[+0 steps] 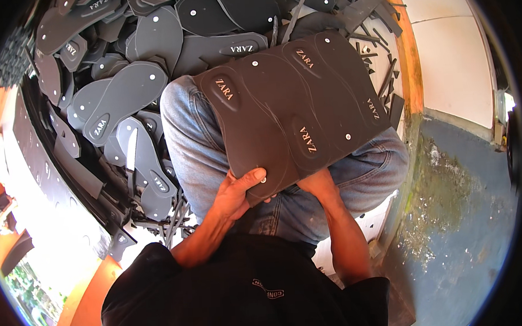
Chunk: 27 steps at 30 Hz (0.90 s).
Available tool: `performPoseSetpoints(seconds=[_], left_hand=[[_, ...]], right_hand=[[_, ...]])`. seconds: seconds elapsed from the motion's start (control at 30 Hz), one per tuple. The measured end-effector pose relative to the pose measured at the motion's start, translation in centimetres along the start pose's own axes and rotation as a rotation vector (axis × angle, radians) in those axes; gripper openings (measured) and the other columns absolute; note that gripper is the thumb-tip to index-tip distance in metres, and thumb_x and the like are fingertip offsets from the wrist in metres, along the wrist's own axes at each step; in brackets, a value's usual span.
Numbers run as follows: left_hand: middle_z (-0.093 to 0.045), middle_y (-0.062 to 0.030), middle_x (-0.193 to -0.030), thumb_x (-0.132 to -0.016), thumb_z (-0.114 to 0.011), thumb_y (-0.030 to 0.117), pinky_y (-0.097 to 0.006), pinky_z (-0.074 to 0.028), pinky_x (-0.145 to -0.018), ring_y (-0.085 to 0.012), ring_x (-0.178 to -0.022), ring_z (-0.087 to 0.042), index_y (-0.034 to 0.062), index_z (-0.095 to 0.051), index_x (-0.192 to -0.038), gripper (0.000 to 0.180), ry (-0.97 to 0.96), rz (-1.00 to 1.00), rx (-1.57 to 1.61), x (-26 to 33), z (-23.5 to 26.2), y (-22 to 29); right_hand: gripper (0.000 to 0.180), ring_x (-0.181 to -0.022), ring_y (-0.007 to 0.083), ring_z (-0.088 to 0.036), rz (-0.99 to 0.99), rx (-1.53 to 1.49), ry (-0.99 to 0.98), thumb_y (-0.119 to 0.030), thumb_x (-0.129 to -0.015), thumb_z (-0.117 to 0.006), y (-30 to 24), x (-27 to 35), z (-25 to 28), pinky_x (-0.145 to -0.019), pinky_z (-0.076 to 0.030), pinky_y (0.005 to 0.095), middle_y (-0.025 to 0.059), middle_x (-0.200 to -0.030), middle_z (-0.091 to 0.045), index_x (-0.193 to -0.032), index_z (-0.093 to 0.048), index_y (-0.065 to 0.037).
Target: The person trims the edges of multiple shoe soles using shears while sitting on the floor next to a pile of components.
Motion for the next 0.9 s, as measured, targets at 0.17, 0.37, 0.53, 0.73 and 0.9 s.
performPoseSetpoints(seconds=[0.17,0.37,0.53,0.73,0.9], left_hand=[[-0.063,-0.0128,-0.085,-0.085,-0.066,0.017,-0.03,-0.052,-0.051,-0.0234,-0.067,-0.063,0.0013,-0.057,-0.106,0.028,-0.012,0.019,0.004,0.0,0.0,0.1],[-0.063,-0.0132,-0.085,-0.085,-0.066,0.019,-0.03,-0.053,-0.051,-0.0236,-0.065,-0.064,0.0,-0.056,-0.105,0.029,0.013,0.016,-0.003,0.1,0.2,0.1],[-0.063,-0.0141,-0.084,-0.085,-0.066,0.019,-0.03,-0.053,-0.051,-0.0238,-0.065,-0.064,-0.001,-0.056,-0.105,0.03,-0.004,-0.007,0.024,-0.1,0.3,0.1],[-0.063,-0.0145,-0.083,-0.085,-0.066,0.019,-0.03,-0.054,-0.05,-0.0242,-0.065,-0.064,-0.0014,-0.057,-0.104,0.029,-0.004,-0.008,0.038,-0.1,0.4,0.1],[-0.064,-0.0153,-0.084,-0.086,-0.065,0.017,-0.03,-0.054,-0.051,-0.0247,-0.066,-0.064,-0.0018,-0.058,-0.104,0.027,-0.026,-0.004,0.071,0.1,0.2,0.3]], right_hand=[[0.036,-0.102,0.0286,-0.057,0.127,0.005,0.038,-0.014,-0.084,-0.061,1.6,-0.5,-0.2,-0.087,-0.044,0.039,0.0148,-0.108,-0.061,-0.118,-0.056,-0.003],[0.035,-0.099,0.0271,-0.058,0.142,0.01,0.112,-0.018,-0.084,-0.059,1.1,-2.4,-0.8,-0.085,-0.045,0.0379,0.0138,-0.105,-0.061,-0.115,-0.057,-0.003],[0.034,-0.096,0.0258,-0.058,0.106,-0.014,0.196,-0.022,-0.085,-0.058,0.5,-3.7,-1.1,-0.083,-0.045,0.037,0.0129,-0.103,-0.061,-0.113,-0.057,-0.003],[0.034,-0.093,0.0243,-0.058,0.07,-0.055,0.284,-0.026,-0.086,-0.057,-0.3,-5.0,-1.8,-0.081,-0.046,0.0359,0.0118,-0.1,-0.062,-0.111,-0.058,-0.003],[0.035,-0.091,0.0231,-0.059,0.043,-0.086,0.368,-0.029,-0.086,-0.056,-1.7,-6.2,-2.4,-0.079,-0.046,0.0349,0.0109,-0.097,-0.062,-0.109,-0.059,-0.003]])
Point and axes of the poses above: each hand's wrist, its own x-axis away from the middle knuckle, its own z-axis out of the back of the hand, y = z × x, the point moved 1 cm from there along -x, towards the middle knuckle
